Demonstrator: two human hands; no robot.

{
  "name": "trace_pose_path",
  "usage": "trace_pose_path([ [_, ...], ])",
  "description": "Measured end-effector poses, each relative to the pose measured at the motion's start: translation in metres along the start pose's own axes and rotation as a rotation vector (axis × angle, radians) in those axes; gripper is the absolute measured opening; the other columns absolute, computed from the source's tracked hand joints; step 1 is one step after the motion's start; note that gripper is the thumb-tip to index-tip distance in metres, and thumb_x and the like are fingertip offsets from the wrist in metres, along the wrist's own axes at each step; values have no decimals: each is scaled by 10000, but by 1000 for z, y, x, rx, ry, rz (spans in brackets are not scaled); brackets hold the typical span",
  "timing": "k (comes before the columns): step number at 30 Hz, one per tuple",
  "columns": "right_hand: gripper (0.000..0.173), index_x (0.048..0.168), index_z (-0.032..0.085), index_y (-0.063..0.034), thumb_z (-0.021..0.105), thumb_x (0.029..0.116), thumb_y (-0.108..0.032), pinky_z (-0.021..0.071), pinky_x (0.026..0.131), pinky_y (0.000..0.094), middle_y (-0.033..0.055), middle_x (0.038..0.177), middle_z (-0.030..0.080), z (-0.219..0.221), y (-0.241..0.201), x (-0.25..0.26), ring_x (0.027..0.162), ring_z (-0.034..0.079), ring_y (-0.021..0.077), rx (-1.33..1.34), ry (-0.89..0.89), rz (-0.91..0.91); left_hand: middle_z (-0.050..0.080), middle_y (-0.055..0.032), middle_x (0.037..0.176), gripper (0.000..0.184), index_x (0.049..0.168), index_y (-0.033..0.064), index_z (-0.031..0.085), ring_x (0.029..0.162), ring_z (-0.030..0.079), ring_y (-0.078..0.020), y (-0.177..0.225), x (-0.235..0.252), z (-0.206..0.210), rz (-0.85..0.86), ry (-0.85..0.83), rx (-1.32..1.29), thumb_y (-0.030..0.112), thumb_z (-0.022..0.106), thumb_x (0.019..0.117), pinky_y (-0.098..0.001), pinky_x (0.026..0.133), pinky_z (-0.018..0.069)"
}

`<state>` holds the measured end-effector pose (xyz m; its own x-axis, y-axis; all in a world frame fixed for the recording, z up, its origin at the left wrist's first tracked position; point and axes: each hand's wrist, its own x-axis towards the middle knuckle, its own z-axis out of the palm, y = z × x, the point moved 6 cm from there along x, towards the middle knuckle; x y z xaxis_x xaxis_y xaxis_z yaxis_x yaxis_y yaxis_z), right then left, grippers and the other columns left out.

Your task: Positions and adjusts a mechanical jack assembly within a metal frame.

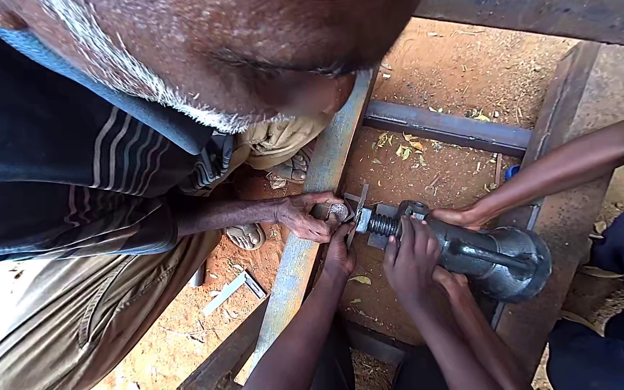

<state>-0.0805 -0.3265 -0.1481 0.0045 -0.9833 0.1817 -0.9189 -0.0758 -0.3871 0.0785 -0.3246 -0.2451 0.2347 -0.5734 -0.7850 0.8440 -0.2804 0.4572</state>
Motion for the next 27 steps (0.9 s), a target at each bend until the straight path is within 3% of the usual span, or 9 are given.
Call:
trace_pose_path([
  [2, 357, 1201, 715, -83, 474, 1040, -291, 391, 1020, 616, 137, 1052, 720, -25, 0, 47, 1038, 657, 351, 76, -3, 26, 660, -51, 1062, 253, 1114, 85, 638, 981, 637, -145, 3, 2, 2, 7, -18, 14, -6, 669, 880, -309, 876, 535],
  [7, 499, 1303, 664, -55, 632, 955, -411, 456, 1000, 649, 237, 1285, 612, 32, 29, 127, 1236, 561, 437, 117, -618, 267, 657, -52, 1038, 253, 1094, 86, 632, 962, 639, -151, 4, 2, 4, 20, -42, 21, -22, 658, 868, -314, 867, 544],
  [8, 495, 1222, 695, -42, 635, 947, -449, 490, 928, 669, 257, 1243, 642, 44, 30, 131, 1193, 603, 452, 44, -759, 299, 653, -53, 1046, 260, 1100, 84, 629, 972, 634, -154, 4, 3, 4, 24, -41, 23, -25, 660, 866, -318, 877, 538],
  [9, 423, 1000, 709, -30, 643, 919, -440, 503, 791, 656, 251, 1074, 688, 49, 25, 130, 1046, 661, 441, -51, -854, 298, 650, -53, 1059, 271, 1110, 84, 628, 986, 630, -155, 5, 3, 4, 23, -37, 26, -25, 661, 865, -320, 891, 533],
  [11, 364, 883, 674, -11, 649, 932, -370, 505, 726, 636, 241, 985, 693, 46, 14, 124, 975, 682, 425, -176, -969, 295, 646, -55, 1078, 281, 1124, 85, 625, 1006, 627, -158, 4, 2, 1, 15, -31, 30, -23, 664, 867, -324, 912, 529],
  [15, 299, 910, 669, 2, 631, 957, -291, 505, 766, 624, 236, 991, 697, 34, 9, 119, 994, 682, 424, -210, -880, 293, 649, -54, 1060, 273, 1107, 80, 630, 989, 631, -152, 4, 2, 2, 9, -40, 27, -31, 667, 860, -312, 898, 532],
  [20, 138, 927, 701, 14, 639, 930, -109, 497, 991, 552, 200, 1007, 723, 20, 2, 96, 1050, 690, 374, -176, -444, 178, 655, -61, 1058, 280, 1104, 83, 633, 976, 638, -149, 3, 5, 3, 1, -44, 8, -32, 672, 852, -307, 876, 539],
  [24, 180, 1062, 698, -1, 643, 921, -99, 495, 1003, 534, 197, 1020, 718, 19, 2, 95, 1041, 690, 372, -150, -412, 203, 663, -56, 1055, 268, 1099, 85, 638, 973, 643, -144, 3, 5, 4, 9, -73, 15, -16, 685, 855, -297, 871, 541],
  [27, 215, 953, 698, 7, 678, 896, -199, 520, 913, 584, 217, 945, 719, 17, 10, 103, 973, 703, 401, -117, -511, 255, 659, -60, 1052, 270, 1098, 82, 630, 971, 643, -154, 1, 3, -1, 8, -61, 30, -18, 678, 852, -313, 869, 545],
])
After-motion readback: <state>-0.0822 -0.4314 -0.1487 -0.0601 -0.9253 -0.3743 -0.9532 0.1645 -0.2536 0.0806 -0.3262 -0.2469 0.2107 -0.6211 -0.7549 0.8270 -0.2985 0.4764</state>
